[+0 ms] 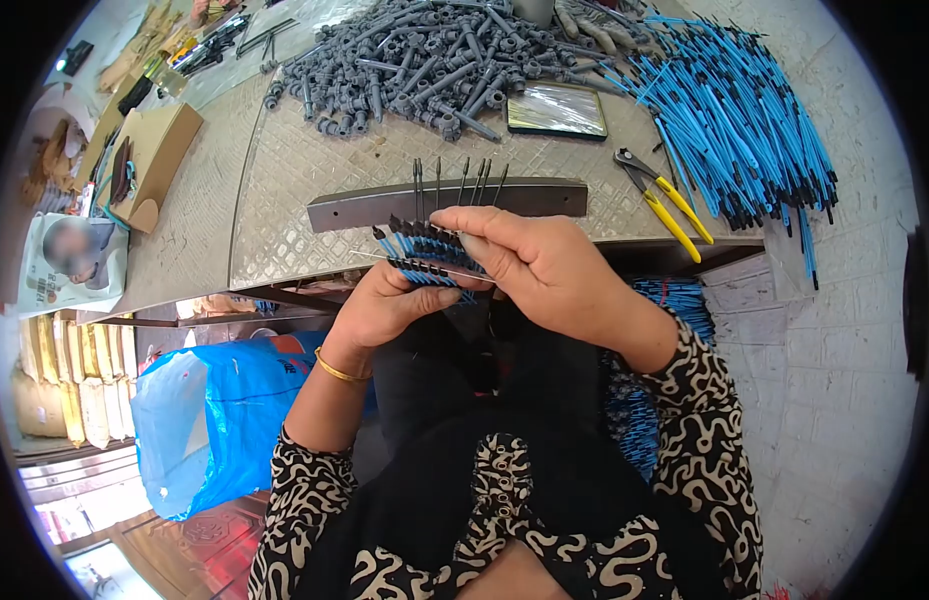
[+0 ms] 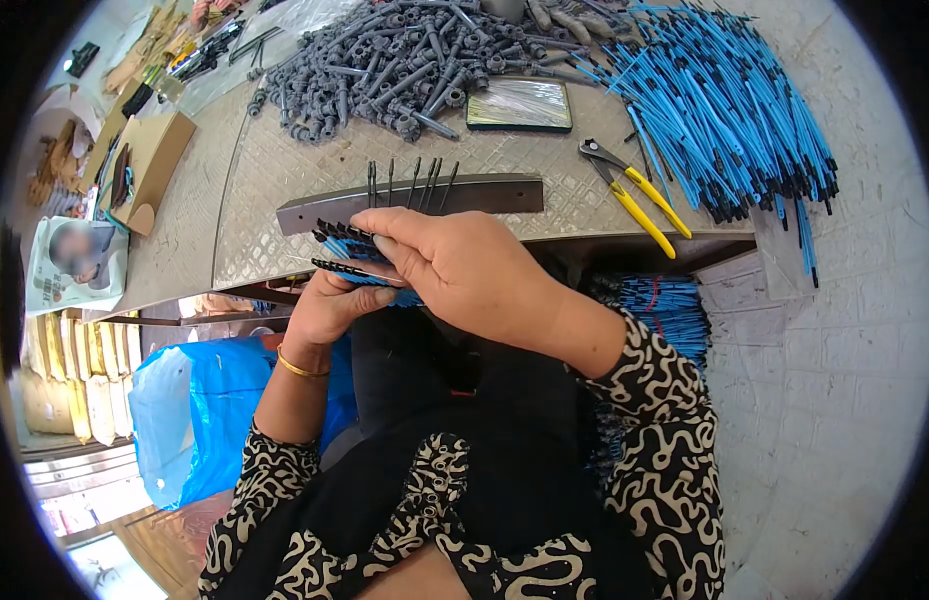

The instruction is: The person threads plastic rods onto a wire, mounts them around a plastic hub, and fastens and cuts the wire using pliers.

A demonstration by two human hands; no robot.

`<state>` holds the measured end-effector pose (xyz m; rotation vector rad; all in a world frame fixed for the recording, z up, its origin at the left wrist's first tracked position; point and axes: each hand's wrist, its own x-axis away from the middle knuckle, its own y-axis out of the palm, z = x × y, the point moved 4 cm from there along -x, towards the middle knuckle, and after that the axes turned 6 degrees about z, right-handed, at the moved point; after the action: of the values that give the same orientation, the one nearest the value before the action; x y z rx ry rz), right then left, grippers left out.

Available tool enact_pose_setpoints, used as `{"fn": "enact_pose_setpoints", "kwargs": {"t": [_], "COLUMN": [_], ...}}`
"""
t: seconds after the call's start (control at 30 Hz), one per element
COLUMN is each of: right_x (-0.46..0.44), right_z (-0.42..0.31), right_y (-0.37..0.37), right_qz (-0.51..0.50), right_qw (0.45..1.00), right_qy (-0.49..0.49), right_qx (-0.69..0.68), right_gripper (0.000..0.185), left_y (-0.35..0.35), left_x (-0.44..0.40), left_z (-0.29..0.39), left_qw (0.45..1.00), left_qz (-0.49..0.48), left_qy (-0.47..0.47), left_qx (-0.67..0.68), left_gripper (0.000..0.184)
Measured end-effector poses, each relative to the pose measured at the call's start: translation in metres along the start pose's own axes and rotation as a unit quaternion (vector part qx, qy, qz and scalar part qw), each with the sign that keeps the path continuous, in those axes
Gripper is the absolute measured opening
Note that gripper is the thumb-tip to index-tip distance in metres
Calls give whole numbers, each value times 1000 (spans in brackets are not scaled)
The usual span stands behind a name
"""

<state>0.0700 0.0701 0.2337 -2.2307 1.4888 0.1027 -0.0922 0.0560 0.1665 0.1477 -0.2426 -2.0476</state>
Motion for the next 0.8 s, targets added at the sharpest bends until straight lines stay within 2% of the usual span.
{"fn": "enact_pose_setpoints", "kwargs": {"t": [0.13,0.23,0.33,0.43,0.63,0.7,0.8], "right_x": [-4,-5,-2,3,2,-2,-6], "right_z": [-5,6,8,10,10,8,-6], "right_y": [-4,2,7,16,13,5,-7], "right_qz": [-24,-8,-74,-42,-59,-57,-50], "right_qw": [999,999,957,939,927,985,993], "right_qy": [10,-11,151,151,171,75,-48], "right_qx": [38,-39,-235,-306,-329,-147,92], "right_gripper": [25,25,30,31,29,29,30], "left_y": [-2,-4,-2,-1,-1,-2,0], "left_x": [2,2,4,4,3,4,3], "left_z": [-5,-6,-4,-3,-5,-7,-6], "left_qw": [1000,1000,1000,1000,1000,1000,1000], "left_qz": [17,17,17,23,-5,-12,-4], "left_qy": [-5,-2,-2,-7,-13,0,-9], "left_qx": [-11,0,-5,-8,-8,0,-19], "left_gripper": [20,20,20,19,19,20,20]}}
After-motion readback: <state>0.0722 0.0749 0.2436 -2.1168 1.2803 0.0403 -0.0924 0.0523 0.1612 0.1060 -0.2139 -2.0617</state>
